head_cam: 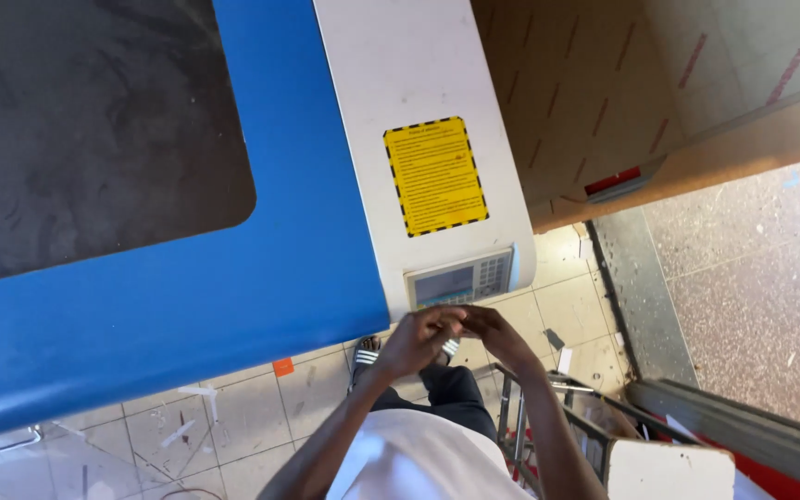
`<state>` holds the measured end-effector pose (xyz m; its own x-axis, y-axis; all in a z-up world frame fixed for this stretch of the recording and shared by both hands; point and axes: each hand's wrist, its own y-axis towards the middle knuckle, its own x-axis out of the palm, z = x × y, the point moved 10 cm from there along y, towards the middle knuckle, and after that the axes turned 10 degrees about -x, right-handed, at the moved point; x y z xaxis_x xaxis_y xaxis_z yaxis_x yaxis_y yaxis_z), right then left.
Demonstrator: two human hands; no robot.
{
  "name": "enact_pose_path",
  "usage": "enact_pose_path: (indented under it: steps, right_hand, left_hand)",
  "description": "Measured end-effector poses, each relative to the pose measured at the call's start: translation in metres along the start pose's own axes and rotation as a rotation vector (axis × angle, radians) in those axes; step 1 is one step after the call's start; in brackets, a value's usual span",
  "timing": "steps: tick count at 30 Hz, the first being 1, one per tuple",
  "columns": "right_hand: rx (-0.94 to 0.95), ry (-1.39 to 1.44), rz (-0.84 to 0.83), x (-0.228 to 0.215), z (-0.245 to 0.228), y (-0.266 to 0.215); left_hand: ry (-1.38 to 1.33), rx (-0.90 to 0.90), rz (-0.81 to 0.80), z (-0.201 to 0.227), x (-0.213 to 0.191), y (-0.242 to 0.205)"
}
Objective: The person aligns white signs with orange text on a metal workbench using a glowing orange laser line as a guide. They repeatedly adjust the position of the signs to ensure they are straight and properly spaced.
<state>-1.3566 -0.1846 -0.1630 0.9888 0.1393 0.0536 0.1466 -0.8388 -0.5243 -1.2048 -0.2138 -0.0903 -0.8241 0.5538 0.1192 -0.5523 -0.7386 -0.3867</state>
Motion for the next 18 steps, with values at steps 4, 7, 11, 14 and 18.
enact_pose_path:
  steps: [4, 7, 11, 14, 18]
  right_hand:
    - [-0.452, -0.156, 0.048, -0.041, -0.157, 0.019]
    - [-0.747, -0.631, 0.070, -0.076, -0.219, 0.076]
    - [-0.942, -1.048, -0.068, -0.083, -0.260, 0.134]
    - [-0.877, -0.932, -0.357, -0.105, -0.261, 0.161]
    - [-1.059, -0.767, -0.583, -0.118, -0.289, 0.184]
  left_hand:
    - [0.317, 0.231, 0.368, 0.078, -0.055, 0.069]
    - [0.539, 0.265, 0.668, 0.106, -0.081, 0.129]
    - [0.705, 0.142, 0.916, 0.116, -0.087, 0.201]
    - [0.762, -0.010, 1.070, 0.149, -0.079, 0.224]
    - [0.835, 0.000, 1.332, 0.157, -0.087, 0.252]
